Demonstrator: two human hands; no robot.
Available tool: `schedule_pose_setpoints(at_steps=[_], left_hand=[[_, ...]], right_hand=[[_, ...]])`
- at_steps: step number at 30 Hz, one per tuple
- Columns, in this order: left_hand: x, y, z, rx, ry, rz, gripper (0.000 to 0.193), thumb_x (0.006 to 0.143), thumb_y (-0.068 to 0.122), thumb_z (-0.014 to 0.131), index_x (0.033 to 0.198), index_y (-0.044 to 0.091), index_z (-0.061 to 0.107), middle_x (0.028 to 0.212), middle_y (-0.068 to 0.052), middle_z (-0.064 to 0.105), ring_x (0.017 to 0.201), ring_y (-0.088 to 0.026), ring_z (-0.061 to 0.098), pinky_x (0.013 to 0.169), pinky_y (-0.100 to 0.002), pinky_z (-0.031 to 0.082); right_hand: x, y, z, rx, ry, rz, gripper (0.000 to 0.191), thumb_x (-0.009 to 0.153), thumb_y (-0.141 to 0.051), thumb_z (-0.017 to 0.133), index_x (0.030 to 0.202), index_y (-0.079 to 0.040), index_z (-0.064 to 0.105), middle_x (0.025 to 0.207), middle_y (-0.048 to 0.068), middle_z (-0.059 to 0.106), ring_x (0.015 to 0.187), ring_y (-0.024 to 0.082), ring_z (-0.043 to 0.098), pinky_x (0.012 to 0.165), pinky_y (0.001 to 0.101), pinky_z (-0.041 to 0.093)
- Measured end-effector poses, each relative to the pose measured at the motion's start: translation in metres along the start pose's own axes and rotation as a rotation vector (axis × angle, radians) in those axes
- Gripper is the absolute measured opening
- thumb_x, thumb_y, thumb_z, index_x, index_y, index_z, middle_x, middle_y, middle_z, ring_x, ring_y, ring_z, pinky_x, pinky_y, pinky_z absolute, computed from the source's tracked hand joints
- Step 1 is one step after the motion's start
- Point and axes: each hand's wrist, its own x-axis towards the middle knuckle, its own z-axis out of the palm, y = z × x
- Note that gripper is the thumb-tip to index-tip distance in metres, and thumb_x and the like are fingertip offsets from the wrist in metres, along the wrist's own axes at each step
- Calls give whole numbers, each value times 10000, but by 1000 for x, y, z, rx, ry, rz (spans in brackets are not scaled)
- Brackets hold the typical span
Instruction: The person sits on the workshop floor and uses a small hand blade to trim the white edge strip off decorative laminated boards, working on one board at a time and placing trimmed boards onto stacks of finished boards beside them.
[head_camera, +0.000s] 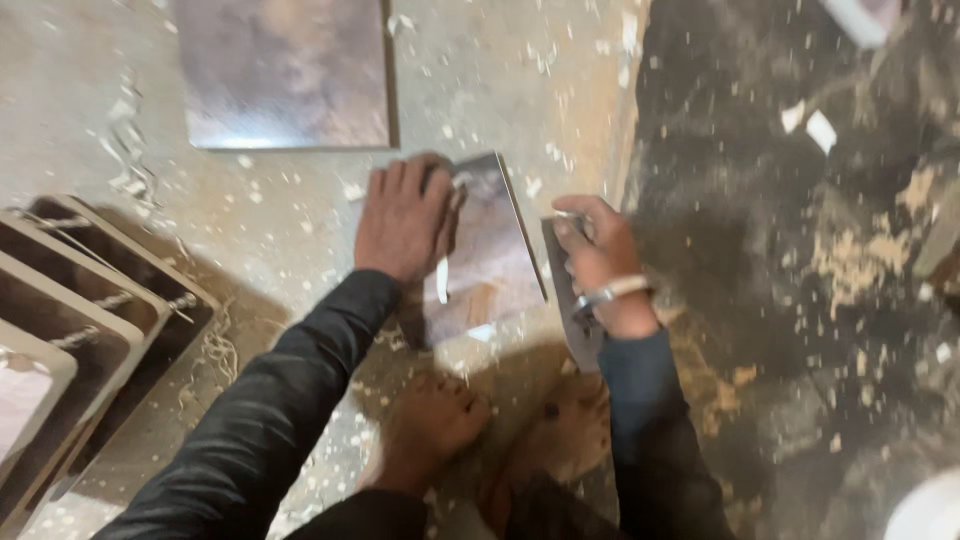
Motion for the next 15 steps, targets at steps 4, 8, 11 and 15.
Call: schedule_pose_setpoints(at_steps=[4,8,11,15], left_hand=[[-4,1,8,-4,-10,-6,218,1028,230,592,1124,34,601,1237,-130,579,1078,-331,518,936,-458,388],[-7,1,15,14,-12,11,210,1036,223,595,1125,33,600,1252,-129,577,1065,-329,514,928,-453,382],[-11,3,18,42,-38,8,220,1027,215,601,1142,28,602,1260,-135,569,1060,-328,508,932,-448,383],[-8,1,22,50,-12,31,205,1033,214,610,1129,34,591,1290,-124,568,1086,-328,510,948,-447,385]], right_hand=[[-43,58,-15,92,-52,182,315,956,-49,603,1266,-103,618,803,54,599,529,95,488,414,269,398],[-58,106,0,224,-45,149,297,924,14,620,1212,-46,577,862,42,634,555,97,539,451,263,447],[-64,128,14,325,49,126,269,930,14,613,1179,-42,530,852,71,618,557,94,515,427,273,437],[-51,133,21,355,103,137,262,944,-5,634,1169,-50,509,860,85,640,558,90,514,434,256,424]])
